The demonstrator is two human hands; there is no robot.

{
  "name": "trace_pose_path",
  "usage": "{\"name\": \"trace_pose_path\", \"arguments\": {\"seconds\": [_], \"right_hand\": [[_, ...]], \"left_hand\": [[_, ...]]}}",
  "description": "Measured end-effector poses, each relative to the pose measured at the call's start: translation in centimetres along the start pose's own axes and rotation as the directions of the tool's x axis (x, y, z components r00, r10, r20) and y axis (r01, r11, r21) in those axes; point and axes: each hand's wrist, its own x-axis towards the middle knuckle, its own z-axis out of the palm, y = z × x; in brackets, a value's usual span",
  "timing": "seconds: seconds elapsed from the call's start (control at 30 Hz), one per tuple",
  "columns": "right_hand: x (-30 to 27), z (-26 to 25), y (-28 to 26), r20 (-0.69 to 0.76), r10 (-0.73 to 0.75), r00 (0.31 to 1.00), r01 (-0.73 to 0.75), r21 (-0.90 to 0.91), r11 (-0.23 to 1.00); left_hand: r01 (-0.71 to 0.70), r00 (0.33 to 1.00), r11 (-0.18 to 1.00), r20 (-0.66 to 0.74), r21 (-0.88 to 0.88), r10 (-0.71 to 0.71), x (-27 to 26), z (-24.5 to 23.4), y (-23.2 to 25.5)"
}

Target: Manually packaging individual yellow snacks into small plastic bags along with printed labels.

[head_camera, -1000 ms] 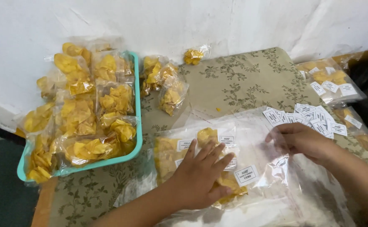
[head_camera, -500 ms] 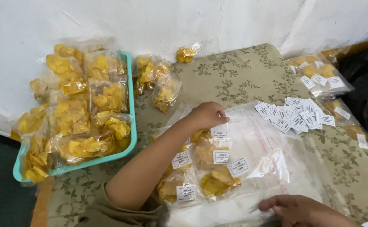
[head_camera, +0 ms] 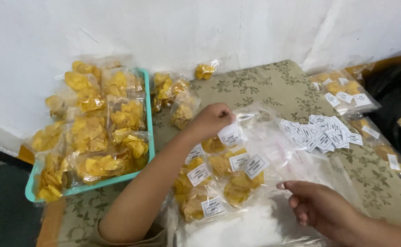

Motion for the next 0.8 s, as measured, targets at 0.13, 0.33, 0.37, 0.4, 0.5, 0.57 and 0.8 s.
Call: {"name": "trace_pose_path", "arguments": {"seconds": [0.13, 0.33, 0.37, 0.4, 0.5, 0.57, 0.8], "right_hand": [[-3.4, 3.9, -7.2, 0.061, -0.360, 0.931, 0.365, -0.169, 0.916], [-4.4, 7.2, -16.5, 0.214, -0.919, 0.330, 0.926, -0.260, 0.273], [-3.6, 6.8, -17.4, 0.314, -0.949, 0.024, 0.965, -0.254, -0.060], [-3.3, 5.9, -17.0, 0.316, -0.949, 0.023, 0.966, -0.252, -0.060], [-2.2, 3.3, -14.7, 0.538, -0.726, -0.429, 0.686, -0.329, -0.649], [-1.2, 1.5, -11.7, 0.662, -0.617, -0.426, 0.589, -0.316, -0.744], [3.6, -6.1, -0.6, 0.972, -0.132, -0.193, 0.540, -0.007, -0.842]], "left_hand": [[0.021, 0.962, 0.991, -0.267, -0.132, -0.056, -3.2, -4.2, 4.3], [-0.455, 0.725, 0.877, -0.636, -0.156, 0.263, -4.6, -9.2, 5.9], [-0.596, 0.630, 0.799, -0.663, -0.080, 0.404, -5.0, -9.6, 5.9], [-0.595, 0.629, 0.800, -0.664, -0.078, 0.404, -6.2, -9.0, 5.2], [-0.652, 0.569, 0.757, -0.625, 0.055, 0.535, -9.8, -6.6, 2.0], [-0.515, 0.661, 0.800, -0.452, 0.308, 0.599, -12.6, -4.5, -1.5], [-0.615, 0.591, 0.395, 0.067, 0.682, 0.804, -20.3, 4.2, -10.6]]}}
